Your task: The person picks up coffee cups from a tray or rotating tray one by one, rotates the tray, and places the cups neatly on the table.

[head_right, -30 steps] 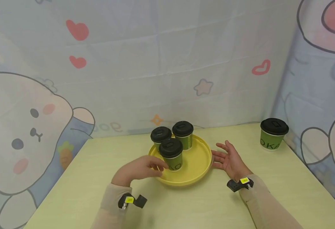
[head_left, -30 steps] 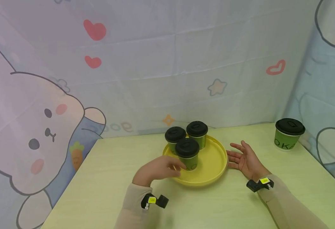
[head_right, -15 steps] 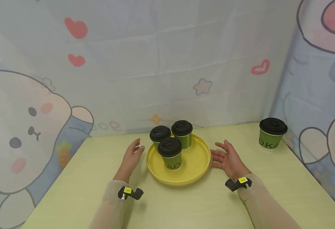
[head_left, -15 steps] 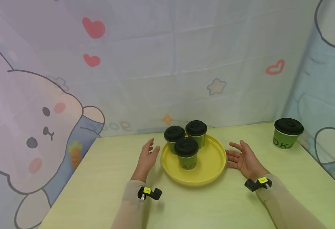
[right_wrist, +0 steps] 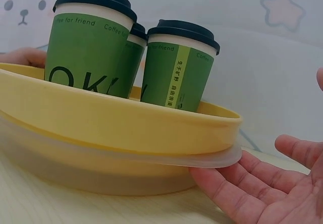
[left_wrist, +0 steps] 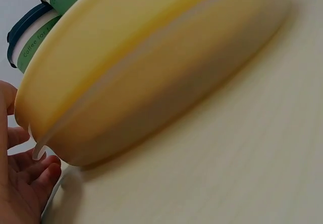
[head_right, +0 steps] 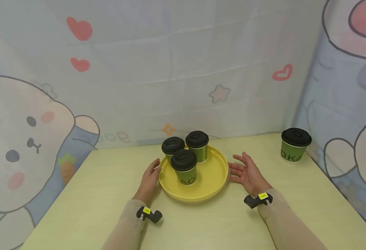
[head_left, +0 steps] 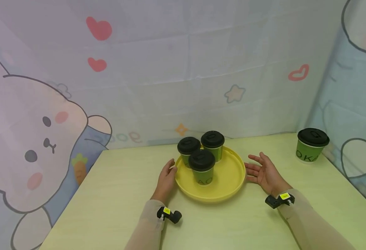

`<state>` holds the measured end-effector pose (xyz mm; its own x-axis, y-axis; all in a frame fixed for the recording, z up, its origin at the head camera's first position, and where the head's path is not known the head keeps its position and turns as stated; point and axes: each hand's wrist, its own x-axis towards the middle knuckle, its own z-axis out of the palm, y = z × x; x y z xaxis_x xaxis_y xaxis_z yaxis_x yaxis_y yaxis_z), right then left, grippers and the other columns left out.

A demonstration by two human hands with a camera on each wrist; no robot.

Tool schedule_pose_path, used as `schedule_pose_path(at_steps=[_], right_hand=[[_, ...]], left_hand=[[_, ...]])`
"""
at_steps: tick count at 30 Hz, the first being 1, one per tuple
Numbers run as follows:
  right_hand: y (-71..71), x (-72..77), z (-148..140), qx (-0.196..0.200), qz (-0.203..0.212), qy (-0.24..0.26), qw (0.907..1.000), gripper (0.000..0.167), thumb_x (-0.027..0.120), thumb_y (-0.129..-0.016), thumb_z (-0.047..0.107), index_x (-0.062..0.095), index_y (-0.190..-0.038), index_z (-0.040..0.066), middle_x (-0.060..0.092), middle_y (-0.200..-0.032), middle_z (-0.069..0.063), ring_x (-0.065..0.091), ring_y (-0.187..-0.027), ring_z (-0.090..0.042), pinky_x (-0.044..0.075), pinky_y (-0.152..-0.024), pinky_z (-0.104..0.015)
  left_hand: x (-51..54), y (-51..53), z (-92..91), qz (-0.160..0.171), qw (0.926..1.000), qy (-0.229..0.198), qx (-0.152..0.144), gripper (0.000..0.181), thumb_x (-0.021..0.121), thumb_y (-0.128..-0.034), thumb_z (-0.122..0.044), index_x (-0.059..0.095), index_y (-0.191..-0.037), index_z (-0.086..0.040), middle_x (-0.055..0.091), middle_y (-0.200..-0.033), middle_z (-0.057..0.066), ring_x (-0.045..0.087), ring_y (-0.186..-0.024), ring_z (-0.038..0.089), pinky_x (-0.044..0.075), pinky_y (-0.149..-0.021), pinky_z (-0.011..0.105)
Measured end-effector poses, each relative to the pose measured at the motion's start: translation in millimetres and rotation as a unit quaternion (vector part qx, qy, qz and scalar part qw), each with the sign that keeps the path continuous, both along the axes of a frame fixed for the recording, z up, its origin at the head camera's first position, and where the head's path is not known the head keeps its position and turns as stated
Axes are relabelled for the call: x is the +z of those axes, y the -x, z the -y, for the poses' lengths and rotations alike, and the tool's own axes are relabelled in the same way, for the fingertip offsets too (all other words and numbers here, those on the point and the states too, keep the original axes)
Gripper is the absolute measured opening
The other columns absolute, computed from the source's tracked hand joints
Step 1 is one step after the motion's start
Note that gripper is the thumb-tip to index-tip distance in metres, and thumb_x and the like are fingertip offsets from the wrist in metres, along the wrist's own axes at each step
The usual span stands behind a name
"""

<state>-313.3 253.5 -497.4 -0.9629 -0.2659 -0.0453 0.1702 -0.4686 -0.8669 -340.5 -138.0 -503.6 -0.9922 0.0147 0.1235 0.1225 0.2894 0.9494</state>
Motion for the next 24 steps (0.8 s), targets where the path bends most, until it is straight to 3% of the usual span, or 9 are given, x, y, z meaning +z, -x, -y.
schedule_pose_path(at_steps=[11, 16, 20, 24], right_hand=[[0.9, 0.4, 3.3, -0.010, 0.007, -0.004, 0.9999, 0.079, 0.039, -0.105, 0.058, 0.015, -0.159, 0.005, 0.069, -0.117, -0.007, 0.070, -0.105, -0.021, 0.059, -0.086, -0.041], [2.9, 3.1, 5.5, -0.018, 0.013, -0.028, 0.9994, 0.080, 0.041, -0.104, 0.060, 0.017, -0.159, 0.006, 0.069, -0.114, -0.007, 0.071, -0.099, -0.020, 0.060, -0.083, -0.040], [9.4, 13.5, 8.1, -0.034, 0.021, -0.123, 0.9915, 0.084, 0.039, -0.102, 0.064, 0.019, -0.160, 0.006, 0.063, -0.125, -0.010, 0.069, -0.099, -0.019, 0.060, -0.083, -0.038], [24.0, 42.8, 15.9, -0.053, 0.015, -0.278, 0.9590, 0.087, 0.034, -0.101, 0.068, 0.023, -0.160, 0.005, 0.049, -0.144, -0.023, 0.061, -0.115, -0.028, 0.056, -0.094, -0.039]], left_hand=[[-0.3, -0.2, -3.2, 0.002, 0.9998, 0.017, 0.009, 0.049, 0.046, -0.1073, -0.023, 0.043, -0.153, -0.006, 0.045, -0.153, 0.015, 0.051, -0.132, 0.035, 0.039, -0.112, 0.050], [0.0, -1.2, -4.2, -0.003, 0.9994, 0.028, 0.019, 0.047, 0.046, -0.1071, -0.023, 0.046, -0.151, -0.007, 0.047, -0.152, 0.015, 0.048, -0.135, 0.034, 0.036, -0.114, 0.051], [-0.3, -1.1, -5.2, -0.004, 0.9993, 0.033, 0.020, 0.047, 0.045, -0.1073, -0.025, 0.047, -0.151, -0.007, 0.046, -0.153, 0.015, 0.042, -0.140, 0.035, 0.031, -0.117, 0.051], [-1.4, -1.7, -5.9, -0.005, 0.9992, 0.034, 0.020, 0.047, 0.045, -0.1076, -0.026, 0.047, -0.151, -0.007, 0.047, -0.152, 0.015, 0.040, -0.142, 0.034, 0.030, -0.118, 0.051]])
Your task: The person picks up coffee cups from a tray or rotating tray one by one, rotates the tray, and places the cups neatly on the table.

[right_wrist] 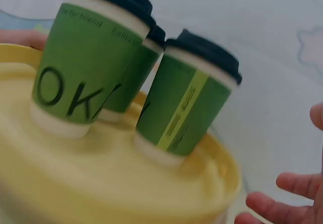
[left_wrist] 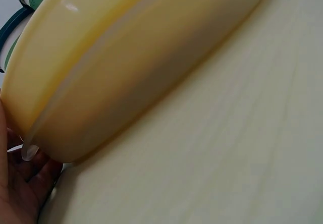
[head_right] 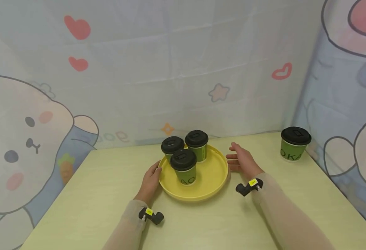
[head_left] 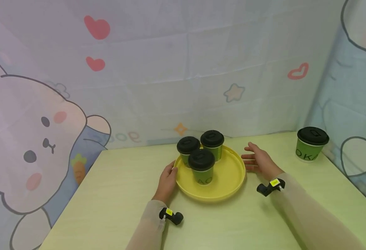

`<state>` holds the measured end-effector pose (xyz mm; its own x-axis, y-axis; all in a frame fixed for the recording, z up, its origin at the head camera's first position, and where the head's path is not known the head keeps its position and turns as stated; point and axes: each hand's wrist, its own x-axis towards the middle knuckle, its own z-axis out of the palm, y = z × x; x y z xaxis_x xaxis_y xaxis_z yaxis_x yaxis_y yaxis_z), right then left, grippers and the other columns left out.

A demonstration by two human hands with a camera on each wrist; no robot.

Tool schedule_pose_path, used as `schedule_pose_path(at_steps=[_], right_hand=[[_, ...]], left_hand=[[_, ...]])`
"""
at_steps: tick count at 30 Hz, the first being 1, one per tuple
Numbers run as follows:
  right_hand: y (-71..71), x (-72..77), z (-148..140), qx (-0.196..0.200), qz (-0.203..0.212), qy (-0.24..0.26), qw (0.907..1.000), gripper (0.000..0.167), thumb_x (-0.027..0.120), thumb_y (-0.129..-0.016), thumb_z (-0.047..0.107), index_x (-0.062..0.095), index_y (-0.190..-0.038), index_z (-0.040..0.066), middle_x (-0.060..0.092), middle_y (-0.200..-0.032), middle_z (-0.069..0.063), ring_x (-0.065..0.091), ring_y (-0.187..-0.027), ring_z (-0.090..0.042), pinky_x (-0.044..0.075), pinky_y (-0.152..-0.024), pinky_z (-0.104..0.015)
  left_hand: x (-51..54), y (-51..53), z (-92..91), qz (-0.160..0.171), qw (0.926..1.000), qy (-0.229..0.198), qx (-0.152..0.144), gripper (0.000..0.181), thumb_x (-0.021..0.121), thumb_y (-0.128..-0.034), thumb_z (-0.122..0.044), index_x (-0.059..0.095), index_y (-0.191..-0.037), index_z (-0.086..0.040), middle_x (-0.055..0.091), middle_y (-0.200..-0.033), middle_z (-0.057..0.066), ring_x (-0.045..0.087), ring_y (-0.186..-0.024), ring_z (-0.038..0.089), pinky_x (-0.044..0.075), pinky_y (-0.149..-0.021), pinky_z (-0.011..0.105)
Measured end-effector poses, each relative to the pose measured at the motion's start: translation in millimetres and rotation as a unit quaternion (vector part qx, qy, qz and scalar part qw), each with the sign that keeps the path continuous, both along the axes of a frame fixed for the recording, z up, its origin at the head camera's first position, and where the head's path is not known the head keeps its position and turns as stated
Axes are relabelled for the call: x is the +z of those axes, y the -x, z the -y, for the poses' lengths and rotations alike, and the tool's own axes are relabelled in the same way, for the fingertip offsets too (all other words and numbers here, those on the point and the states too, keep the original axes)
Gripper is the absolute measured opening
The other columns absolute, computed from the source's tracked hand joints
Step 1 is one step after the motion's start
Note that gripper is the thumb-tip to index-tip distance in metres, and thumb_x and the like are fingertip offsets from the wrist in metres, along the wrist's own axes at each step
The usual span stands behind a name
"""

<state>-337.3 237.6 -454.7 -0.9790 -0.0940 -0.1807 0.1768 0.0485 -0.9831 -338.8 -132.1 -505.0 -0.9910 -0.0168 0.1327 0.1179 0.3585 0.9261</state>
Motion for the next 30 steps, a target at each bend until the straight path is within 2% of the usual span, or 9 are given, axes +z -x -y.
schedule_pose_path(at_steps=[5, 9, 12, 15, 18, 20, 23, 26, 30], right_hand=[[22.3, 58.2, 23.7, 0.004, -0.029, -0.146, 0.9889, 0.085, 0.035, -0.101, 0.065, 0.026, -0.159, 0.003, 0.037, -0.153, -0.029, 0.045, -0.131, -0.045, 0.049, -0.101, -0.051], [33.2, 102.1, 49.7, 0.027, -0.049, -0.241, 0.9690, 0.085, 0.041, -0.100, 0.064, 0.028, -0.158, 0.002, 0.033, -0.157, -0.023, 0.040, -0.136, -0.042, 0.050, -0.098, -0.055], [39.3, 126.1, 69.8, 0.041, -0.045, -0.291, 0.9549, 0.082, 0.044, -0.101, 0.060, 0.030, -0.157, 0.003, 0.033, -0.159, -0.020, 0.039, -0.139, -0.040, 0.052, -0.095, -0.056], [42.2, 141.1, 87.6, 0.048, -0.037, -0.321, 0.9451, 0.076, 0.045, -0.101, 0.054, 0.033, -0.155, 0.002, 0.036, -0.156, -0.019, 0.044, -0.134, -0.039, 0.055, -0.087, -0.053], [43.3, 146.4, 102.5, 0.050, -0.040, -0.371, 0.9266, 0.069, 0.045, -0.100, 0.052, 0.044, -0.147, 0.000, 0.046, -0.147, -0.019, 0.053, -0.121, -0.038, 0.056, -0.080, -0.049], [44.5, 144.3, 111.4, 0.046, -0.052, -0.412, 0.9086, 0.066, 0.046, -0.099, 0.052, 0.054, -0.137, 0.000, 0.055, -0.138, -0.019, 0.058, -0.111, -0.037, 0.054, -0.080, -0.048], [46.8, 135.1, 122.8, 0.038, -0.079, -0.475, 0.8755, 0.065, 0.048, -0.096, 0.054, 0.063, -0.129, 0.001, 0.062, -0.130, -0.020, 0.060, -0.107, -0.038, 0.051, -0.091, -0.050], [47.4, 125.7, 131.3, 0.026, -0.098, -0.515, 0.8510, 0.063, 0.051, -0.094, 0.055, 0.068, -0.123, 0.002, 0.063, -0.128, -0.022, 0.056, -0.115, -0.044, 0.044, -0.100, -0.056], [44.1, 119.1, 138.9, 0.015, -0.118, -0.539, 0.8337, 0.050, 0.056, -0.092, 0.048, 0.072, -0.103, 0.002, 0.062, -0.121, -0.026, 0.051, -0.116, -0.047, 0.041, -0.100, -0.057]], left_hand=[[0.2, -1.3, 0.8, -0.005, 1.0000, -0.008, 0.000, 0.047, 0.045, -0.1074, -0.026, 0.048, -0.150, -0.005, 0.048, -0.152, 0.016, 0.039, -0.143, 0.034, 0.029, -0.119, 0.051], [-0.7, -1.0, 0.8, -0.009, 0.9999, -0.011, 0.001, 0.047, 0.045, -0.1073, -0.027, 0.049, -0.149, -0.005, 0.049, -0.151, 0.016, 0.041, -0.142, 0.034, 0.030, -0.118, 0.050], [-1.2, -0.6, 0.9, -0.009, 0.9999, -0.013, 0.000, 0.047, 0.046, -0.1071, -0.027, 0.050, -0.149, -0.006, 0.049, -0.150, 0.015, 0.042, -0.141, 0.034, 0.031, -0.117, 0.050], [0.2, -1.0, 1.1, -0.007, 0.9999, -0.011, 0.002, 0.047, 0.046, -0.1068, -0.027, 0.050, -0.149, -0.007, 0.049, -0.151, 0.015, 0.042, -0.141, 0.033, 0.032, -0.117, 0.050], [-0.2, 0.1, 1.2, -0.009, 0.9999, -0.003, 0.003, 0.047, 0.046, -0.1067, -0.027, 0.050, -0.149, -0.007, 0.049, -0.151, 0.015, 0.042, -0.141, 0.034, 0.032, -0.117, 0.051], [0.2, 0.2, 0.9, -0.010, 0.9999, -0.001, 0.004, 0.047, 0.046, -0.1066, -0.027, 0.051, -0.149, -0.007, 0.049, -0.151, 0.015, 0.042, -0.141, 0.034, 0.032, -0.117, 0.051], [-0.2, 0.3, 0.4, -0.010, 0.9999, 0.002, 0.003, 0.047, 0.046, -0.1068, -0.026, 0.051, -0.148, -0.006, 0.049, -0.151, 0.016, 0.044, -0.140, 0.035, 0.034, -0.116, 0.051], [0.0, -0.8, -1.2, -0.009, 1.0000, 0.000, 0.002, 0.046, 0.046, -0.1068, -0.026, 0.051, -0.148, -0.006, 0.050, -0.150, 0.016, 0.046, -0.138, 0.034, 0.036, -0.115, 0.051], [-0.5, -1.8, -3.1, -0.010, 0.9999, -0.002, 0.003, 0.046, 0.046, -0.1064, -0.025, 0.052, -0.148, -0.006, 0.052, -0.148, 0.015, 0.049, -0.135, 0.033, 0.037, -0.113, 0.050]])
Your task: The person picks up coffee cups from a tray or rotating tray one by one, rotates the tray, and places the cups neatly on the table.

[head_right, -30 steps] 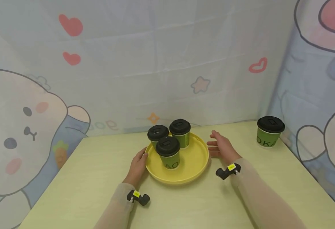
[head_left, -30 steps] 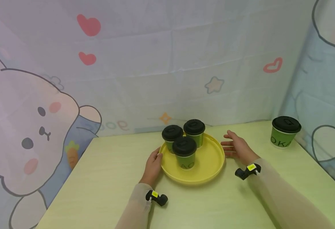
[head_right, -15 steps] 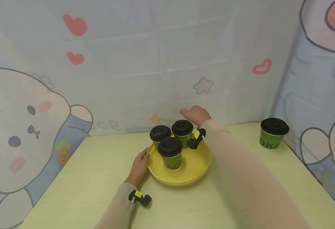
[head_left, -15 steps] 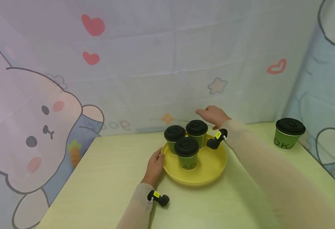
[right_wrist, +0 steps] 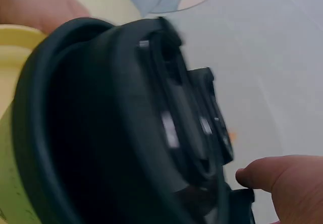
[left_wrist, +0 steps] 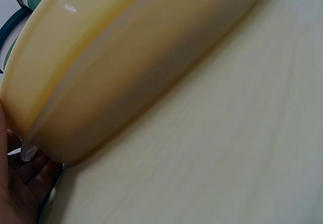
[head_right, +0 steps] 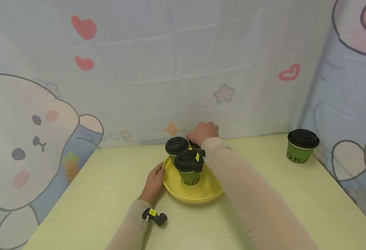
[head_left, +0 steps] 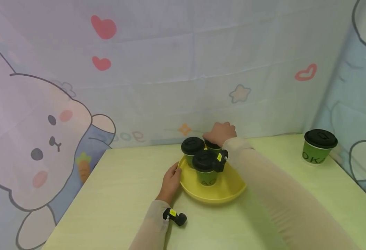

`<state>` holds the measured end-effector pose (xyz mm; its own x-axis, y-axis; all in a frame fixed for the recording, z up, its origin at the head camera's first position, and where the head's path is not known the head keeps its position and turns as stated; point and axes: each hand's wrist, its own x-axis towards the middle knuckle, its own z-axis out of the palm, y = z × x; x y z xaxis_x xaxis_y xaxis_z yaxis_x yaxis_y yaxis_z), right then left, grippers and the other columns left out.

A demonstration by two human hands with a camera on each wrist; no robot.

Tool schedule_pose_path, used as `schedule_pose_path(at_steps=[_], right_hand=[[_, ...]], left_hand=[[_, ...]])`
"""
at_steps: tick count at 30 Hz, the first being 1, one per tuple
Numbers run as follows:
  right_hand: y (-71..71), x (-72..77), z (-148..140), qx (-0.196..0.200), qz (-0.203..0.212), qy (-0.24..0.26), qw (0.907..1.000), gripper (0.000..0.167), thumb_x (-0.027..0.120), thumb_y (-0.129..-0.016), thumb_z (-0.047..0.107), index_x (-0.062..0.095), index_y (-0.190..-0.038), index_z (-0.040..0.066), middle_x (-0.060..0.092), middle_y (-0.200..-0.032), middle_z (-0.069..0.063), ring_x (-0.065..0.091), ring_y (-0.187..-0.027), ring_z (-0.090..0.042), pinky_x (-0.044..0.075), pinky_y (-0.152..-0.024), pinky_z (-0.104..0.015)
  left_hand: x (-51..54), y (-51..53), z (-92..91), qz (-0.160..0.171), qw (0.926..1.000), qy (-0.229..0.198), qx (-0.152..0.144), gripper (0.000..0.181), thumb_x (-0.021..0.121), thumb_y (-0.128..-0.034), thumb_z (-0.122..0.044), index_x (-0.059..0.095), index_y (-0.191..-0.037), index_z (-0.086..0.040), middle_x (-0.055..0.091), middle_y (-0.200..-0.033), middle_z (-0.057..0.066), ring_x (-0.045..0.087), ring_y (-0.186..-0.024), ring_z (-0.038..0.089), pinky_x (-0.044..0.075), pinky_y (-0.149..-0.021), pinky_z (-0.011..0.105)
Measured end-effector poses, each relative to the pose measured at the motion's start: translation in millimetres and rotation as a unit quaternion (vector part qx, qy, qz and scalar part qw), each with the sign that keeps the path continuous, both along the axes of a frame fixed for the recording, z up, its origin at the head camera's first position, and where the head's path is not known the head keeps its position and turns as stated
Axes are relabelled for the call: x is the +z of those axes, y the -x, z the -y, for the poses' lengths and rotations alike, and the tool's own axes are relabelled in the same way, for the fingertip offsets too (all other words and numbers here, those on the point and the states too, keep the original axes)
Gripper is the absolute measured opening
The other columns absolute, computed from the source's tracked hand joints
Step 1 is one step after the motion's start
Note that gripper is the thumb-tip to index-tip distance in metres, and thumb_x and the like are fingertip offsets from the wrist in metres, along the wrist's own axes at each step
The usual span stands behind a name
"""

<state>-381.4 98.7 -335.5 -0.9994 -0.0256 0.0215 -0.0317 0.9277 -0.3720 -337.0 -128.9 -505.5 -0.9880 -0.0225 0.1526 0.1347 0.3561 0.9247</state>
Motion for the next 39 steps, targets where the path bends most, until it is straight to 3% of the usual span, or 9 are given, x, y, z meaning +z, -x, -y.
schedule_pose_path(at_steps=[3, 7, 11, 17, 26, 29, 32, 36, 39], right_hand=[[-3.4, -1.8, 2.5, -0.003, -0.012, -0.016, 0.9998, 0.043, 0.057, -0.093, 0.043, 0.071, -0.093, 0.003, 0.059, -0.117, -0.028, 0.051, -0.111, -0.046, 0.044, -0.096, -0.054], [-4.7, -3.3, 4.0, -0.007, -0.014, -0.028, 0.9995, 0.045, 0.057, -0.094, 0.043, 0.070, -0.099, 0.000, 0.054, -0.119, -0.030, 0.051, -0.108, -0.045, 0.049, -0.090, -0.053], [-1.2, -6.2, 2.3, -0.011, -0.016, -0.032, 0.9993, 0.049, 0.058, -0.094, 0.047, 0.071, -0.102, 0.001, 0.054, -0.120, -0.030, 0.051, -0.108, -0.044, 0.052, -0.085, -0.052], [6.8, -7.5, -10.2, -0.004, -0.029, -0.022, 0.9993, 0.048, 0.059, -0.092, 0.051, 0.072, -0.092, 0.005, 0.056, -0.118, -0.029, 0.054, -0.106, -0.045, 0.054, -0.078, -0.054], [1.8, 22.8, -38.0, 0.014, -0.065, -0.009, 0.9978, 0.045, 0.059, -0.091, 0.046, 0.069, -0.081, 0.003, 0.059, -0.113, -0.030, 0.054, -0.103, -0.048, 0.053, -0.081, -0.056], [-4.0, 34.2, -51.2, 0.019, -0.068, -0.007, 0.9975, 0.042, 0.059, -0.090, 0.044, 0.062, -0.073, 0.006, 0.060, -0.097, -0.023, 0.055, -0.098, -0.044, 0.052, -0.079, -0.054], [-7.9, 42.6, -68.2, 0.022, -0.070, -0.018, 0.9972, 0.041, 0.059, -0.090, 0.043, 0.049, -0.066, 0.012, 0.050, -0.076, -0.010, 0.054, -0.082, -0.035, 0.049, -0.069, -0.046], [-14.5, 51.1, -93.5, 0.028, -0.057, -0.022, 0.9977, 0.039, 0.058, -0.089, 0.041, 0.042, -0.067, 0.014, 0.035, -0.065, -0.001, 0.045, -0.065, -0.024, 0.039, -0.060, -0.039], [-20.8, 53.9, -113.4, 0.033, -0.047, -0.019, 0.9982, 0.036, 0.059, -0.089, 0.041, 0.054, -0.077, 0.007, 0.048, -0.069, -0.005, 0.049, -0.065, -0.024, 0.042, -0.061, -0.039]], left_hand=[[-0.9, 0.7, -1.5, -0.003, 1.0000, 0.002, -0.004, 0.045, 0.046, -0.1064, -0.025, 0.052, -0.147, -0.006, 0.053, -0.148, 0.015, 0.050, -0.134, 0.033, 0.038, -0.113, 0.050], [-1.5, 2.5, -2.5, -0.006, 0.9999, 0.003, -0.009, 0.045, 0.045, -0.1067, -0.025, 0.052, -0.147, -0.006, 0.053, -0.148, 0.015, 0.050, -0.134, 0.033, 0.038, -0.113, 0.050], [-0.9, 2.8, -3.4, -0.005, 0.9999, -0.002, -0.011, 0.046, 0.045, -0.1069, -0.025, 0.051, -0.148, -0.006, 0.052, -0.148, 0.015, 0.049, -0.136, 0.033, 0.037, -0.114, 0.050], [-1.0, 2.2, -4.2, -0.001, 0.9999, -0.001, -0.014, 0.046, 0.046, -0.1068, -0.025, 0.051, -0.148, -0.005, 0.052, -0.149, 0.015, 0.047, -0.137, 0.033, 0.036, -0.115, 0.050], [-0.2, 6.2, -3.4, -0.006, 0.9999, 0.011, -0.004, 0.045, 0.046, -0.1062, -0.026, 0.054, -0.146, -0.008, 0.056, -0.145, 0.013, 0.051, -0.134, 0.030, 0.039, -0.112, 0.050], [-0.2, 7.0, -3.1, -0.006, 0.9999, 0.011, -0.005, 0.045, 0.046, -0.1062, -0.026, 0.054, -0.146, -0.007, 0.056, -0.145, 0.013, 0.050, -0.135, 0.031, 0.038, -0.113, 0.051], [0.2, 7.0, -4.1, -0.004, 1.0000, 0.006, -0.006, 0.045, 0.046, -0.1061, -0.025, 0.054, -0.146, -0.007, 0.056, -0.145, 0.014, 0.050, -0.134, 0.032, 0.038, -0.113, 0.051], [-0.2, 7.5, -5.4, 0.000, 1.0000, 0.000, -0.006, 0.045, 0.046, -0.1062, -0.026, 0.054, -0.146, -0.007, 0.056, -0.145, 0.013, 0.050, -0.135, 0.031, 0.038, -0.113, 0.050], [-0.4, 8.9, -5.8, 0.001, 1.0000, -0.001, -0.007, 0.045, 0.046, -0.1062, -0.026, 0.053, -0.147, -0.006, 0.055, -0.146, 0.014, 0.049, -0.136, 0.031, 0.037, -0.114, 0.049]])
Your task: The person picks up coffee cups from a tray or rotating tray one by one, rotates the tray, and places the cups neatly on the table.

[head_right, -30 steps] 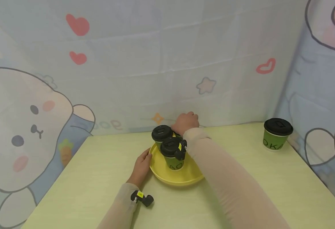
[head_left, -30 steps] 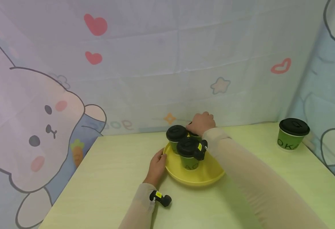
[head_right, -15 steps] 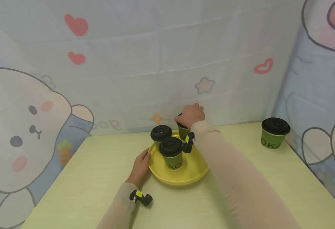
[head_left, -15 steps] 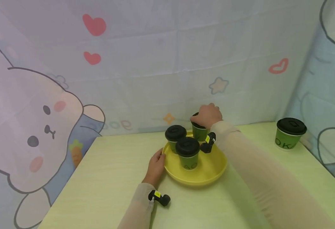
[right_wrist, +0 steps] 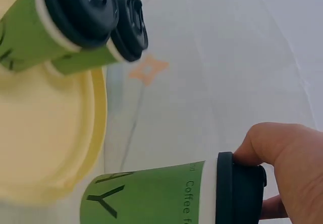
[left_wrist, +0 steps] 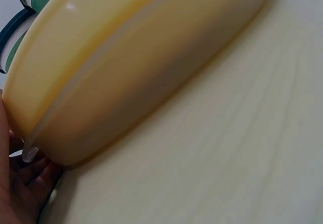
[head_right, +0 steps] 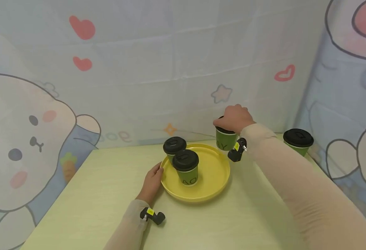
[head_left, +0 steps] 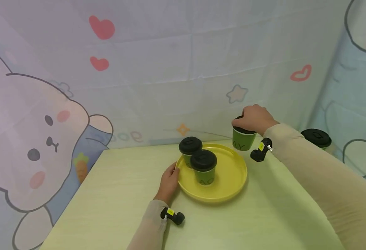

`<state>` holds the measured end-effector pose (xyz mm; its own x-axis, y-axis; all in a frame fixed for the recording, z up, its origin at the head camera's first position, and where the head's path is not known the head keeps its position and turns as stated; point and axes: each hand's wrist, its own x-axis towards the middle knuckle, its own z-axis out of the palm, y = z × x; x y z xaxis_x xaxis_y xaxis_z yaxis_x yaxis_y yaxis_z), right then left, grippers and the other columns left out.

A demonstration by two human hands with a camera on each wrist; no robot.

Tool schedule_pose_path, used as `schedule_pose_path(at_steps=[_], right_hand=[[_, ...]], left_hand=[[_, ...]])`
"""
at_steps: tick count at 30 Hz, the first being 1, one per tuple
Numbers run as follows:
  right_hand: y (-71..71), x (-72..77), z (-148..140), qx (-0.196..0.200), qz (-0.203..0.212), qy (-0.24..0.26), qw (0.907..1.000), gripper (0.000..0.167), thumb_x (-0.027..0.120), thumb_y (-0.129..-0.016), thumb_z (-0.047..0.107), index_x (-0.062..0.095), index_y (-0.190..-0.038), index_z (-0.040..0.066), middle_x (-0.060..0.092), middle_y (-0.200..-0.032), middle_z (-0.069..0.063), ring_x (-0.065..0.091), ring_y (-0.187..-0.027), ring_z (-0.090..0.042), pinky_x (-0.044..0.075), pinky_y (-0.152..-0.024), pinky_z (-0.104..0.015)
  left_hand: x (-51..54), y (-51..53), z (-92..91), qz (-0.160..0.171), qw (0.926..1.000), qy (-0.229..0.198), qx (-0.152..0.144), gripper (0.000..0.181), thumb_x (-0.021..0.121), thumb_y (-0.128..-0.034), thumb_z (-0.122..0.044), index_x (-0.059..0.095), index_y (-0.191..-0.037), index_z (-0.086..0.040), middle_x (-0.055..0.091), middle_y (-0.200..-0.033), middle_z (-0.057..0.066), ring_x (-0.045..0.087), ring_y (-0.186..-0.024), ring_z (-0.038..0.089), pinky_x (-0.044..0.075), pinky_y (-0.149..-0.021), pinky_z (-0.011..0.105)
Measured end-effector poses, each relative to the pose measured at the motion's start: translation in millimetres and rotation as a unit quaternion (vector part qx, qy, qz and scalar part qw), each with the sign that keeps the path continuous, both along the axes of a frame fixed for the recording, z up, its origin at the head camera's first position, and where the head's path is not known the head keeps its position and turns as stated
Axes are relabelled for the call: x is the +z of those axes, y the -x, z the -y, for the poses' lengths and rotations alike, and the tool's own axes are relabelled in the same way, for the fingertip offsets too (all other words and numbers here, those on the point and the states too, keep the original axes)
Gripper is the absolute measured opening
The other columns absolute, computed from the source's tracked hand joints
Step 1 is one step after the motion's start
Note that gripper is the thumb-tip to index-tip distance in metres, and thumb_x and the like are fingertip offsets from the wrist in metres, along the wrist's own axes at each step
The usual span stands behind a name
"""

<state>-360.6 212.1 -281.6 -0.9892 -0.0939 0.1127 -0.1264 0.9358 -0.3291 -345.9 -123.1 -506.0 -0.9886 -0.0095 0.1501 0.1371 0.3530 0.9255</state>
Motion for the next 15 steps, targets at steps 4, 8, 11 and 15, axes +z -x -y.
schedule_pose_path(at_steps=[4, 8, 11, 15], right_hand=[[-5.8, -2.3, -25.4, 0.008, 0.003, -0.005, 0.9999, 0.046, 0.060, -0.088, 0.041, 0.065, -0.101, -0.002, 0.066, -0.094, -0.018, 0.061, -0.081, -0.032, 0.051, -0.070, -0.046], [-10.6, -6.1, -46.8, 0.023, -0.001, -0.013, 0.9996, 0.050, 0.061, -0.089, 0.040, 0.065, -0.109, -0.006, 0.067, -0.100, -0.022, 0.064, -0.086, -0.034, 0.054, -0.074, -0.050], [-14.9, -9.8, -61.5, 0.040, -0.004, -0.032, 0.9987, 0.050, 0.062, -0.089, 0.037, 0.065, -0.112, -0.007, 0.066, -0.102, -0.024, 0.062, -0.090, -0.036, 0.053, -0.076, -0.052], [-22.7, -17.2, -82.8, 0.068, -0.006, -0.063, 0.9957, 0.051, 0.064, -0.089, 0.033, 0.064, -0.118, -0.008, 0.062, -0.108, -0.027, 0.057, -0.096, -0.038, 0.051, -0.080, -0.054]], left_hand=[[0.6, 1.6, 2.2, 0.002, 1.0000, -0.001, 0.001, 0.046, 0.046, -0.1062, -0.026, 0.053, -0.147, -0.006, 0.055, -0.146, 0.014, 0.047, -0.138, 0.031, 0.036, -0.115, 0.049], [0.1, 1.8, 4.7, 0.004, 1.0000, 0.001, 0.007, 0.046, 0.047, -0.1063, -0.026, 0.053, -0.147, -0.006, 0.054, -0.147, 0.014, 0.046, -0.139, 0.032, 0.036, -0.115, 0.049], [0.4, 0.4, 4.6, 0.006, 0.9999, 0.001, 0.010, 0.046, 0.047, -0.1064, -0.027, 0.053, -0.147, -0.006, 0.054, -0.147, 0.014, 0.047, -0.138, 0.032, 0.036, -0.115, 0.050], [1.4, -1.9, 2.8, 0.013, 0.9999, 0.001, 0.011, 0.045, 0.047, -0.1064, -0.027, 0.054, -0.146, -0.007, 0.055, -0.146, 0.013, 0.048, -0.137, 0.032, 0.037, -0.114, 0.050]])
